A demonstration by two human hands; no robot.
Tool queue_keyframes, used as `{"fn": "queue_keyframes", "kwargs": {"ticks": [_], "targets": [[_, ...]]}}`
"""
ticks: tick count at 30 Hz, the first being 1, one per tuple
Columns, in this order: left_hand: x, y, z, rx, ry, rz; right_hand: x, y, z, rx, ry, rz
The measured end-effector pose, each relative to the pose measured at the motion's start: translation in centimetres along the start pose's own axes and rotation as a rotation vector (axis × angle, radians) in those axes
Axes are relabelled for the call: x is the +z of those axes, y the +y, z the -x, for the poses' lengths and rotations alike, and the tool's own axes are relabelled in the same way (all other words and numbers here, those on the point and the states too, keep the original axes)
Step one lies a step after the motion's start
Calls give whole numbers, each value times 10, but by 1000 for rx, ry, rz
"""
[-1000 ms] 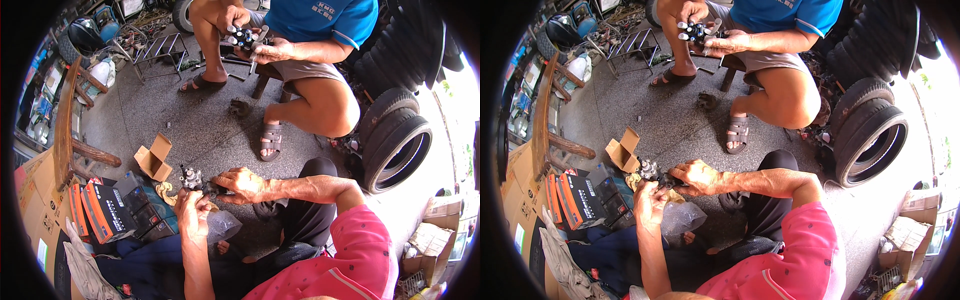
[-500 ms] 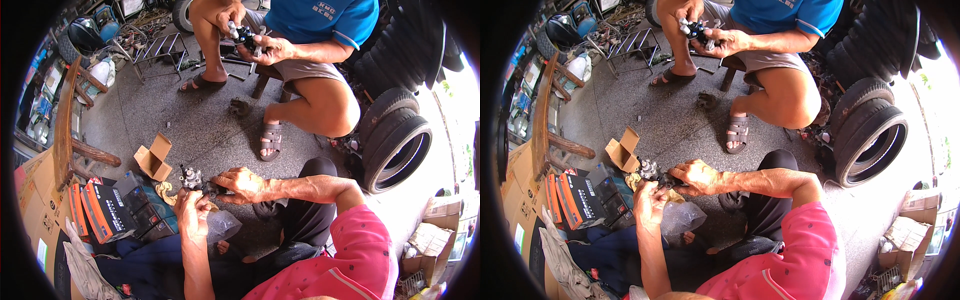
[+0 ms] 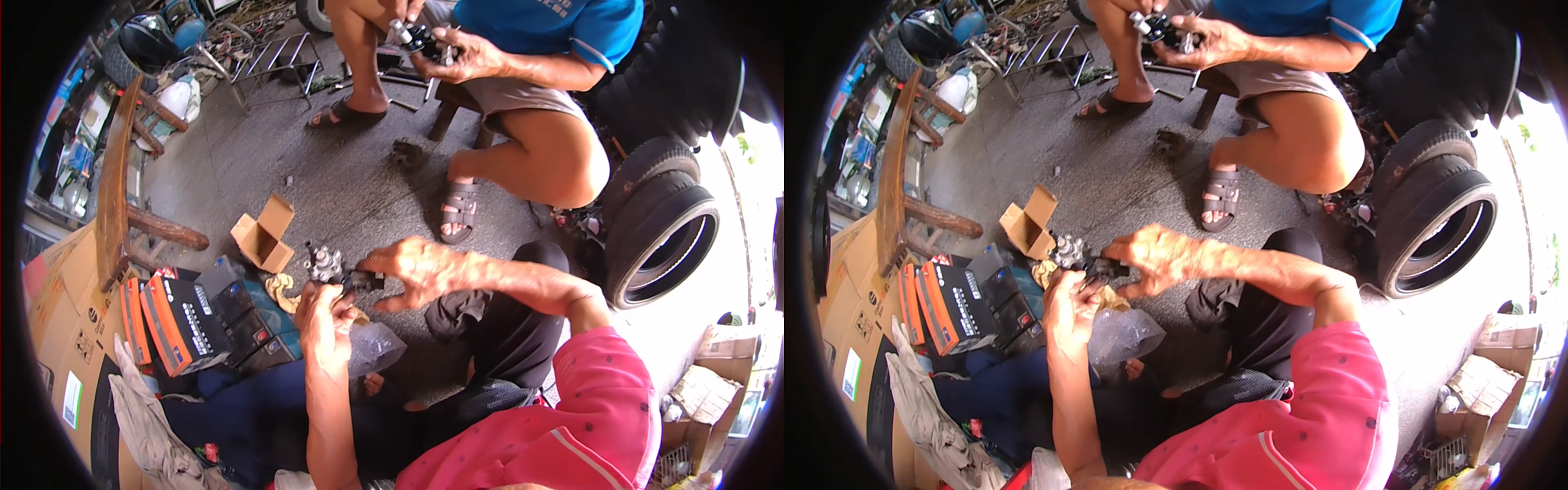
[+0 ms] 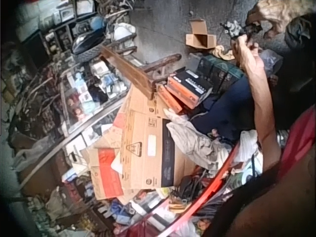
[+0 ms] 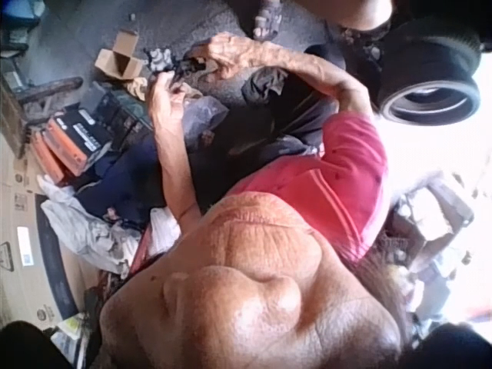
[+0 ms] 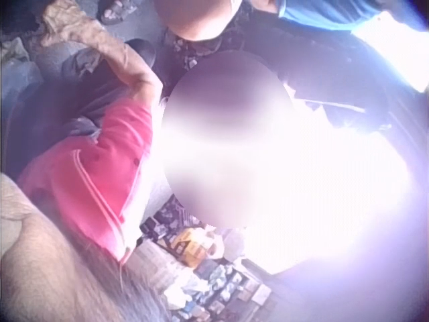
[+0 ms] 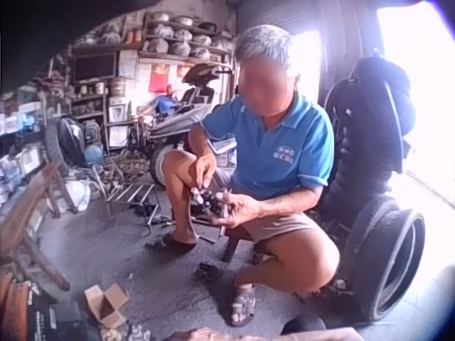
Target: Inspect and assemble mechanical engine components for a motorcycle.
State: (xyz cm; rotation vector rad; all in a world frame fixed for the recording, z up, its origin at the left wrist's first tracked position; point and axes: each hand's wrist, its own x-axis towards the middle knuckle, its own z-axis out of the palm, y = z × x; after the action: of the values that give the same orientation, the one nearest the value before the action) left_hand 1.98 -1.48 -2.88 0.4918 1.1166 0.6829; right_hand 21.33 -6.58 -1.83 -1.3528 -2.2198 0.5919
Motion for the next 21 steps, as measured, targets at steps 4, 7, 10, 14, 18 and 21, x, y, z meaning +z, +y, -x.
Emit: {"fn": "queue_keyframes", "kwargs": {"ticks": [4, 7, 10, 14, 18, 21], "targets": [[-1, 2, 1, 2, -54, 14, -71, 13, -21, -133, 158, 162], [-9, 6, 9, 67, 61, 24, -138, 11, -50, -297, 224, 465], [16, 9, 19, 76, 1, 42, -181, 2, -7, -49, 136, 451], [18, 5, 15, 58, -114, 30, -175, 13, 20, 67, 58, 372], [12, 10, 18, 43, -63, 42, -147, 18, 21, 71, 26, 291], [15, 7, 11, 23, -39, 27, -133, 2, 11, 102, 3, 283]]}}
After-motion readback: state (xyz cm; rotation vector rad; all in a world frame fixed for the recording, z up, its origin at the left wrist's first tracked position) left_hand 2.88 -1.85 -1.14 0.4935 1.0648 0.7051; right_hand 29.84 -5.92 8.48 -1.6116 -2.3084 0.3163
